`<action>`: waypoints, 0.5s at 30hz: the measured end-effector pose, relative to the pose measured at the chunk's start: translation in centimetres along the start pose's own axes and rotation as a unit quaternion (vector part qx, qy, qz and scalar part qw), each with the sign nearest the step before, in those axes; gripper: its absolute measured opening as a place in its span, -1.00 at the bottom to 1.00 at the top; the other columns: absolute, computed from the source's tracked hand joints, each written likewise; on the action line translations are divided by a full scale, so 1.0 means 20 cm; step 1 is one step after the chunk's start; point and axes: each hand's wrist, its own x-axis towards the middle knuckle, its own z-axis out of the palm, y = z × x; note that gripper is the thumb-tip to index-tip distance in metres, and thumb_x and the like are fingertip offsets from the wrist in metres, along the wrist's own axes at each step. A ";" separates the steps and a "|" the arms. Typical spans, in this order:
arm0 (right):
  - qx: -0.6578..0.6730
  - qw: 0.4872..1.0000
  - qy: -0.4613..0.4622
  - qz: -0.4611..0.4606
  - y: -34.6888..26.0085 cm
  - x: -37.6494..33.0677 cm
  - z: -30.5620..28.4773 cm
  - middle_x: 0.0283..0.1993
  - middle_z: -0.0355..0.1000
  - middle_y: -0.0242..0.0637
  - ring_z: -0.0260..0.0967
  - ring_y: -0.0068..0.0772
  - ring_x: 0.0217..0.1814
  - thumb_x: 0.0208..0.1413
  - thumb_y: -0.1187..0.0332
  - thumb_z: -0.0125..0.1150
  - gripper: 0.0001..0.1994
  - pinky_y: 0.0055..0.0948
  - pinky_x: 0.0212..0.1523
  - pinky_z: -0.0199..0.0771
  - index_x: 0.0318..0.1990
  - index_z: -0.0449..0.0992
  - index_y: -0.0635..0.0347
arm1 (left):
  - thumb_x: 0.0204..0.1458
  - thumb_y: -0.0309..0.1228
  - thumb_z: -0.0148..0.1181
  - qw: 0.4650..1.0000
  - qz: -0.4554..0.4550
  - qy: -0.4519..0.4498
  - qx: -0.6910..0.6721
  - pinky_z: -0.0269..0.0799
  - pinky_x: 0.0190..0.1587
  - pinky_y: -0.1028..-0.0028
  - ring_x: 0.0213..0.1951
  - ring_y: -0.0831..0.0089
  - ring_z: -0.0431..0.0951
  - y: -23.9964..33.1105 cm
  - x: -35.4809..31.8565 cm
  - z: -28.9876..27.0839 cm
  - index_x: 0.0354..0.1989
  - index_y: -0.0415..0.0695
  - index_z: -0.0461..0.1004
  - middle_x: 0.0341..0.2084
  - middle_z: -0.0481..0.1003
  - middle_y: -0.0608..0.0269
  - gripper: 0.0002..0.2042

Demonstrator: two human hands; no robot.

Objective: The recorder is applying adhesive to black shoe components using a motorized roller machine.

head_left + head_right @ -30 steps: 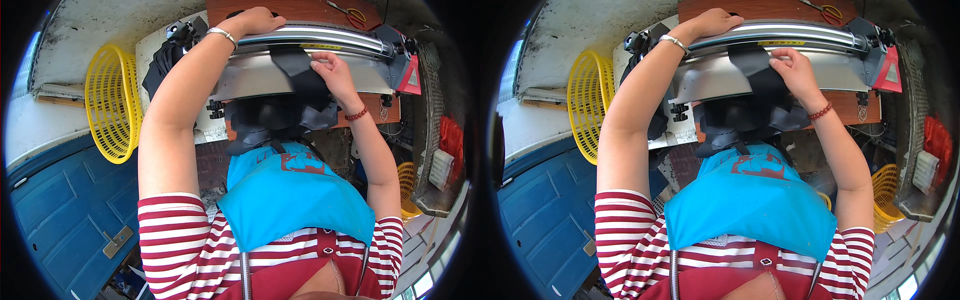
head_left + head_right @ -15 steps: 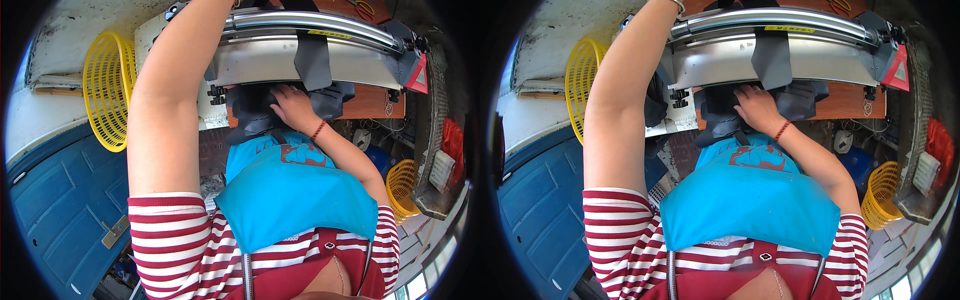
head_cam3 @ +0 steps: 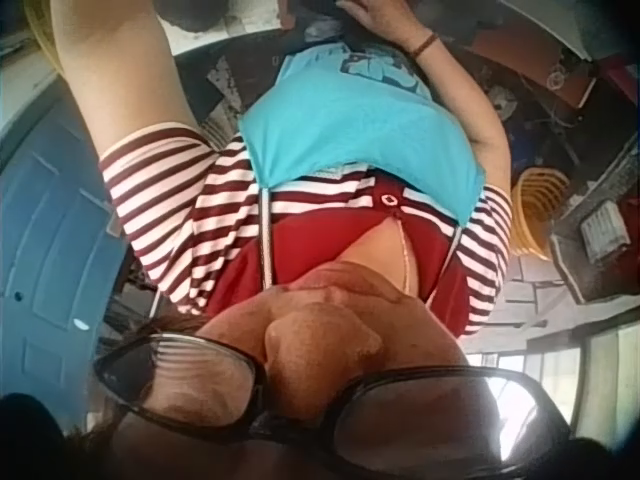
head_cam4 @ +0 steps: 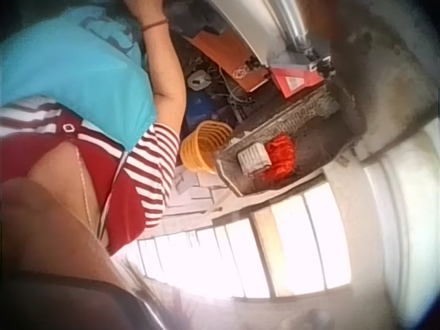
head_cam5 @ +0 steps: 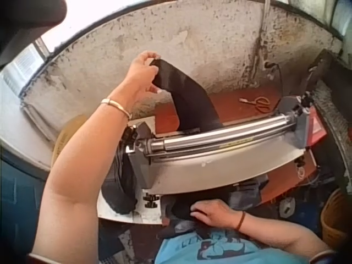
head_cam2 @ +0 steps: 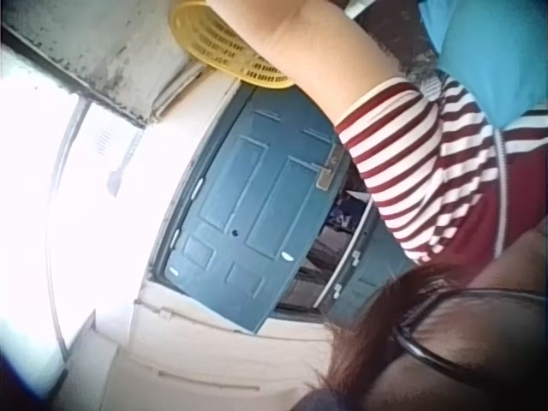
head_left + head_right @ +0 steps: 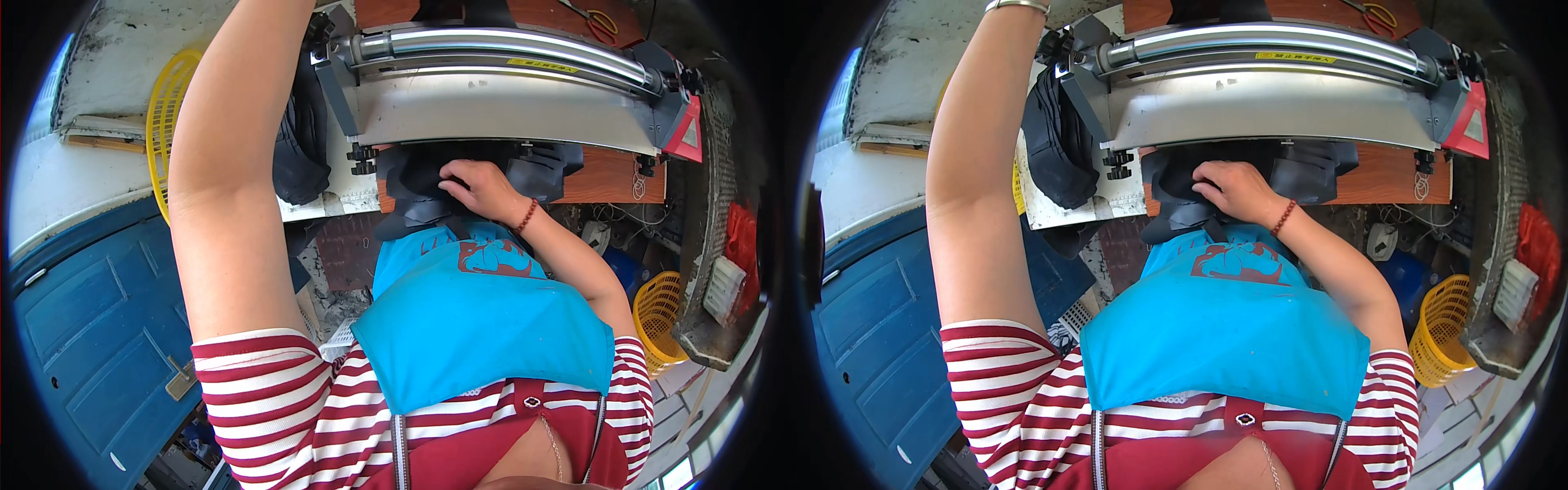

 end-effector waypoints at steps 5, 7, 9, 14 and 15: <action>0.240 0.970 0.018 0.045 -0.21 -0.12 -0.42 -0.13 0.55 -0.29 0.52 -0.54 -0.16 0.23 0.55 0.29 -0.85 -0.52 -0.20 0.49 -0.08 0.52 0.33 | 0.16 -0.69 -0.12 0.991 0.121 0.034 0.049 0.67 -0.53 0.34 -0.41 0.26 0.61 -0.07 0.06 0.03 -0.04 -0.16 0.65 -0.15 0.60 0.00 -0.62; 0.350 0.932 0.075 0.058 -0.24 -0.17 -0.53 -0.05 0.55 -0.34 0.47 -0.63 -0.04 0.30 0.55 0.20 -0.79 -0.57 -0.02 0.50 0.06 0.52 0.32 | 0.16 -0.68 -0.12 0.995 0.067 0.035 0.059 0.61 -0.52 0.37 -0.39 0.28 0.64 -0.09 0.05 0.15 -0.24 -0.19 0.72 -0.39 0.64 0.06 -0.63; 0.420 0.897 0.116 0.074 -0.23 -0.23 -0.60 0.04 0.55 -0.32 0.48 -0.61 0.04 0.32 0.55 0.18 -0.74 -0.55 0.08 0.48 0.12 0.49 0.33 | 0.13 -0.66 -0.08 0.992 0.062 0.014 0.109 0.60 -0.48 0.33 -0.39 0.26 0.65 -0.13 -0.01 0.25 -0.26 -0.21 0.72 -0.44 0.65 0.04 -0.66; 0.491 0.840 0.185 0.137 -0.17 -0.30 -0.67 0.10 0.56 -0.27 0.51 -0.52 0.11 0.37 0.45 0.14 -0.71 -0.46 0.17 0.51 0.19 0.47 0.30 | -0.05 -0.53 0.11 0.931 0.195 -0.057 0.303 0.53 -0.22 0.20 -0.41 -0.02 0.65 -0.50 -0.02 0.36 -0.37 -0.33 0.65 -0.48 0.57 -0.28 -0.81; 0.489 0.840 0.188 0.141 -0.15 -0.34 -0.69 0.10 0.56 -0.27 0.51 -0.52 0.11 0.37 0.45 0.14 -0.71 -0.46 0.17 0.51 0.19 0.47 0.30 | -0.05 -0.53 0.12 0.938 0.204 -0.052 0.274 0.51 -0.25 0.18 -0.44 -0.02 0.62 -0.55 -0.04 0.41 -0.40 -0.35 0.63 -0.52 0.53 -0.28 -0.83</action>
